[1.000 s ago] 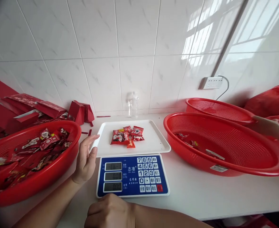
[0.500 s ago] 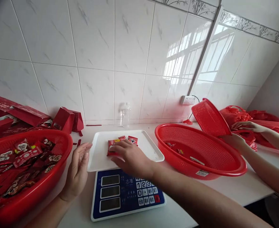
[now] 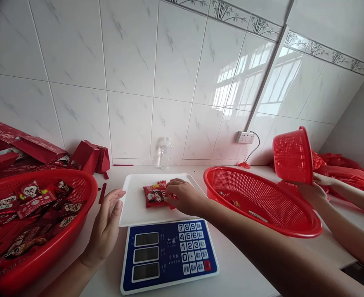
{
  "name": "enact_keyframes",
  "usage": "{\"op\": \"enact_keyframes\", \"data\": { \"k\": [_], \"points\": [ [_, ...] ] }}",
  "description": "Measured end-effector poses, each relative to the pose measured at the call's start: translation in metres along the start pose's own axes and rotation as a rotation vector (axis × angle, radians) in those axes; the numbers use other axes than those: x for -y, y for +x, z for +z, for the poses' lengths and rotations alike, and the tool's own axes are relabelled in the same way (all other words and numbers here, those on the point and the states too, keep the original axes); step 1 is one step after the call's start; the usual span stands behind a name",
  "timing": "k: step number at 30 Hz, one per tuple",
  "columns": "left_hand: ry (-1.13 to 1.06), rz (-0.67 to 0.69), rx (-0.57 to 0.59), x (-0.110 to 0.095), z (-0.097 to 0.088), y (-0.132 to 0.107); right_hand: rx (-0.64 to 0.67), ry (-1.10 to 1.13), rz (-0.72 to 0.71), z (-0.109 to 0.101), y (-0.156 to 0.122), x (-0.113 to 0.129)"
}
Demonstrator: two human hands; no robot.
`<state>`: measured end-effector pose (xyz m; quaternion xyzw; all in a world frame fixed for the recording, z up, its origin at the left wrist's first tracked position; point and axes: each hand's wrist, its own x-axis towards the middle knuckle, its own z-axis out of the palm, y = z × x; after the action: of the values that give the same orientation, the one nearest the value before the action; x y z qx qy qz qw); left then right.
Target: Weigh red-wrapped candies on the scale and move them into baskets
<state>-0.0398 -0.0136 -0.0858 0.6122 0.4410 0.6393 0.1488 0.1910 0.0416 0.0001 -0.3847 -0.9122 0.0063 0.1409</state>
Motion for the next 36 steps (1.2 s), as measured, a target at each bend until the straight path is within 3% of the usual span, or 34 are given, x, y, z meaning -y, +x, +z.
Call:
{"op": "enact_keyframes", "data": {
  "k": [3,10,27,36],
  "points": [
    [-0.002,-0.007,-0.003,-0.001,0.0,0.0,-0.006,-0.012,-0.035,-0.002,0.006,0.01],
    [-0.003,-0.027,-0.001,-0.002,0.0,0.0,0.114,-0.034,-0.146,-0.007,0.019,0.032],
    [0.035,-0.009,-0.004,-0.001,-0.002,0.001,0.274,-0.056,-0.123,-0.02,0.014,0.039],
    [0.04,-0.025,0.0,-0.001,-0.002,0.0,0.247,-0.01,-0.089,-0.012,0.021,0.039]
  ]
}}
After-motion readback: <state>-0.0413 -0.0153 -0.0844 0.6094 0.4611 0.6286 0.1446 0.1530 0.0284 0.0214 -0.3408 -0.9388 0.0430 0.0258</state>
